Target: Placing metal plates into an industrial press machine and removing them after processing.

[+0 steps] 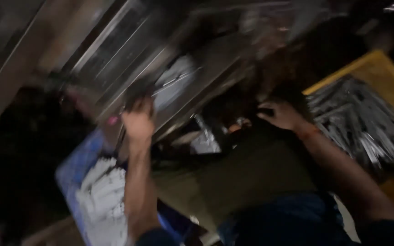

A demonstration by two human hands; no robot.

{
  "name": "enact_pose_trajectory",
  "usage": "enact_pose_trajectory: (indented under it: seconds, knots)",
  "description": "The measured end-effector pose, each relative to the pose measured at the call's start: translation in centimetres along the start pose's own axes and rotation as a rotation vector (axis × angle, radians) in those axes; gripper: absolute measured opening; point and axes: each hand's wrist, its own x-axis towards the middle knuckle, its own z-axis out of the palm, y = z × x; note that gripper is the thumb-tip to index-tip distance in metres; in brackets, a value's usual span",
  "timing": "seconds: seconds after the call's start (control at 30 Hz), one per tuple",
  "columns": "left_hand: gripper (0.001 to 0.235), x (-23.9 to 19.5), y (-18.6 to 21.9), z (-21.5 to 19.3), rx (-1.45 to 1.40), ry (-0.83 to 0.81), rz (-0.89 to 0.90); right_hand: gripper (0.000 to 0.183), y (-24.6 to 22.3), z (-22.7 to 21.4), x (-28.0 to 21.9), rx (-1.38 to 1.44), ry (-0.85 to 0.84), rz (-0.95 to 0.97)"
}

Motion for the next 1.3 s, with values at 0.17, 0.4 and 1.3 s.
enact_pose_trajectory:
  seconds: [0.17, 0.4, 1.3]
  knots:
    - [0.046, 6.0, 0.7, -3.0, 0.065, 0.353, 0.153, 0.041, 1.7, -1.0, -0.1, 0.129, 0.155, -0.073]
    - [0.034, 12.2, -2.8, -1.0, 0.210, 0.209, 0.084, 0.040, 1.9, -0.8, 0.2, 0.129, 0.193, -0.122]
    - [0.042, 0.8, -8.2, 6.7, -0.134, -0.299, -0.093, 0.037, -5.6, -3.3, 4.3, 0.143, 0.246, -0.240]
